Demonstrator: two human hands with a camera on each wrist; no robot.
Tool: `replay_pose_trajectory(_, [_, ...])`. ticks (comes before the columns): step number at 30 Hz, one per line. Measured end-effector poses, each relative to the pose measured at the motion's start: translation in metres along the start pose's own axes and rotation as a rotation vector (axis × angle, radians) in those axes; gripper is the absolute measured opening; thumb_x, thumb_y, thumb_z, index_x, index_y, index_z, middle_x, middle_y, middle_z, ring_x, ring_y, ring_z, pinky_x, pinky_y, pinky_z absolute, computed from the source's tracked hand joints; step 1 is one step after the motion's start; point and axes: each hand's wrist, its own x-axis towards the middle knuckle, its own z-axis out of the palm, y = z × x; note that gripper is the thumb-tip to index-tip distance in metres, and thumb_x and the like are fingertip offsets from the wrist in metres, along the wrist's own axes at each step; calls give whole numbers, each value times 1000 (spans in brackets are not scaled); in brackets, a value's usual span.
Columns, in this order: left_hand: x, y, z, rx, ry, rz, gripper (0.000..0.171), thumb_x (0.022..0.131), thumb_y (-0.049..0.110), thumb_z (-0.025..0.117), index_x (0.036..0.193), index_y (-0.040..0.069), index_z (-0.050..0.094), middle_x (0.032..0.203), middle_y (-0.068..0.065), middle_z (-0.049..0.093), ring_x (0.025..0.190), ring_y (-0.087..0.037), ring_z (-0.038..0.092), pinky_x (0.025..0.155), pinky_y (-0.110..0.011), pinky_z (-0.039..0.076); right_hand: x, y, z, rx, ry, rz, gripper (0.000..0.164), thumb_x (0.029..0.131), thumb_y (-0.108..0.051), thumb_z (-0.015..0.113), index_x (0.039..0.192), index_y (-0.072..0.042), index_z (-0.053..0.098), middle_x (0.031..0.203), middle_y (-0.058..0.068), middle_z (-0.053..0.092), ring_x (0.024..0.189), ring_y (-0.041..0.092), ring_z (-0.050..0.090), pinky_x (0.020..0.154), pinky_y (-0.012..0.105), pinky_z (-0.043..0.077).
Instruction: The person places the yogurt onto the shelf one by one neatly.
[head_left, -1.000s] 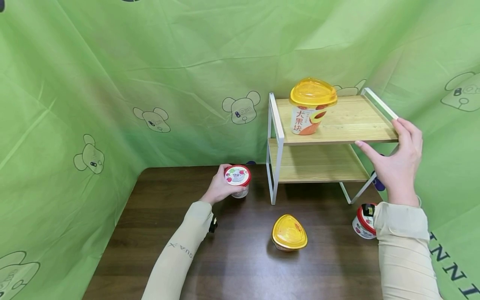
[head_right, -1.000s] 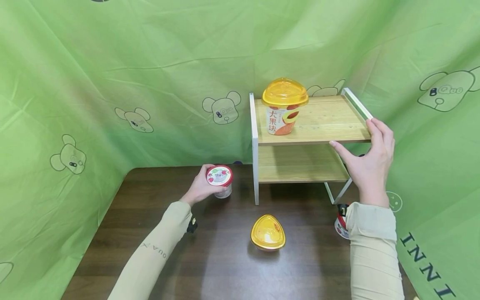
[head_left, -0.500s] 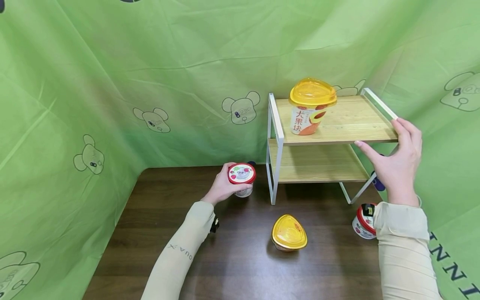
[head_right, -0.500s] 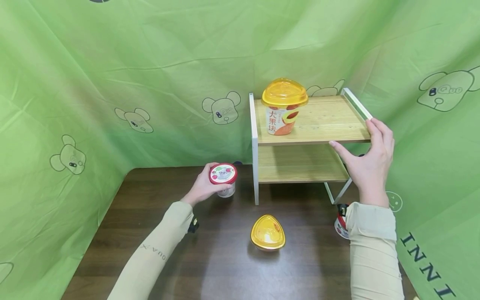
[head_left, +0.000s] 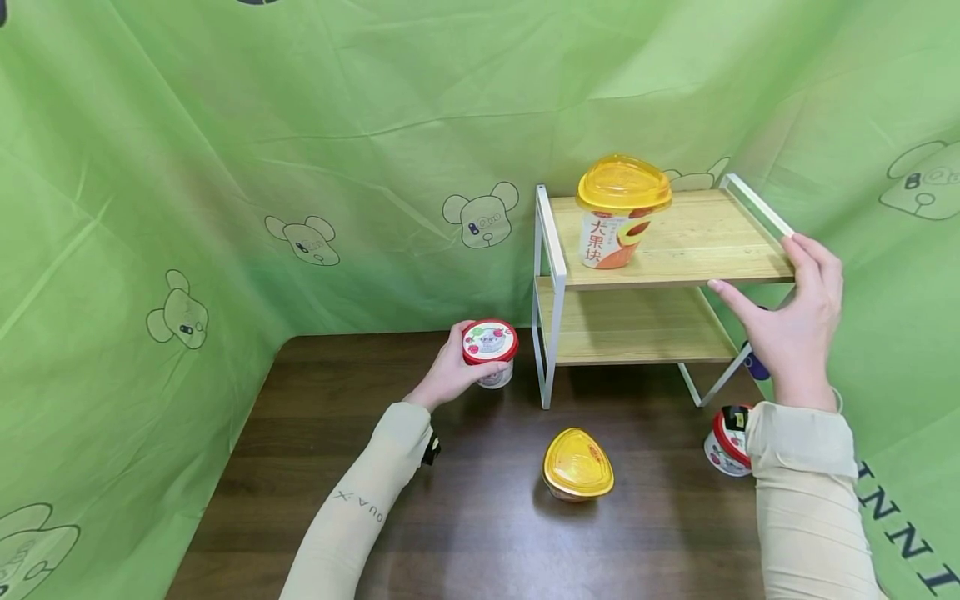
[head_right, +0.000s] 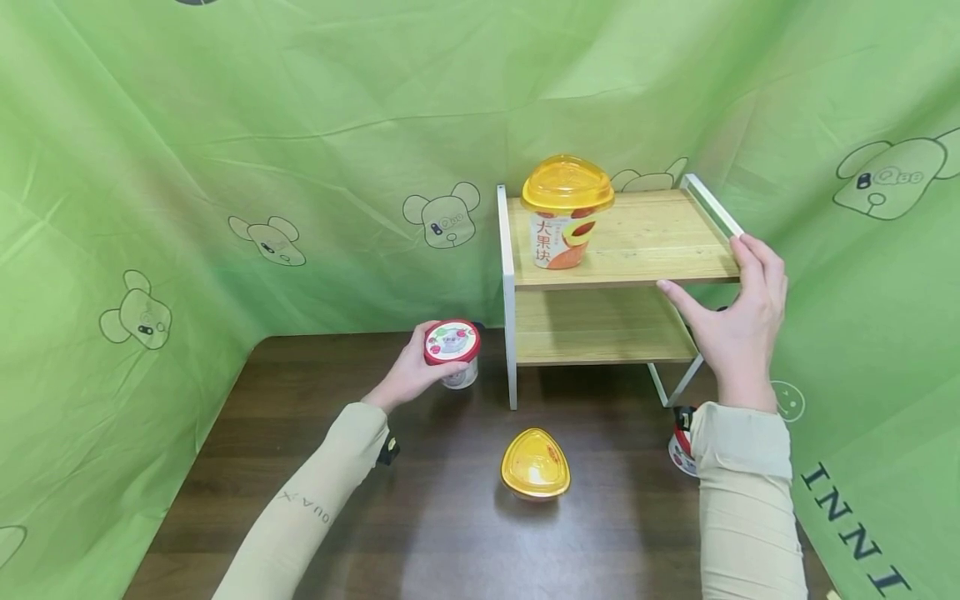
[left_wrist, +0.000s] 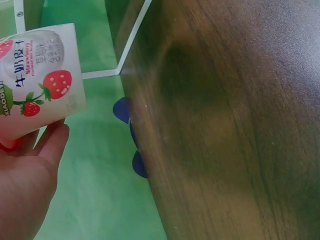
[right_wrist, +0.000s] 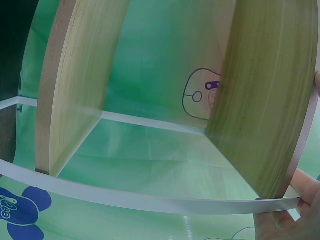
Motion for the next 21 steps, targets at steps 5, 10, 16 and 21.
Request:
replay_pose_trajectory(5, [0, 2, 0, 1, -2, 3, 94, 79, 43, 88, 149, 15, 31, 134, -4, 52, 124, -20, 50, 103, -44, 47, 1, 2, 0, 2, 3, -12, 81, 74, -18, 92, 146, -7, 55, 150, -3, 44, 138, 13, 36, 111, 28, 27])
replay_pose_trajectory(10, [-1, 3, 0, 10, -8, 10, 92, 81, 41, 87, 149, 12, 31, 134, -7, 52, 123, -21, 51, 104, -44, 47, 1, 1, 0, 8, 7, -18, 81, 74, -17, 93, 145, -7, 56, 150, -3, 44, 137, 13, 36, 111, 28, 27])
replay_pose_trajectory(16, [-3, 4, 1, 6, -18, 11, 91, 82, 37, 86, 149, 12, 31, 134, -7, 52, 123, -22, 51, 103, -44, 48, 0, -1, -1, 10, 7, -15, 81, 74, -17, 93, 145, -6, 56, 150, -3, 44, 137, 13, 36, 111, 28, 27])
replay_pose_trajectory(21, [-6, 8, 2, 3, -33, 25, 90, 82, 36, 86, 149, 12, 30, 134, -7, 52, 123, -22, 51, 103, -45, 48, 0, 0, -1, 5, 7, -17, 81, 74, -17, 93, 145, -6, 56, 150, -3, 44, 138, 13, 36, 110, 28, 28])
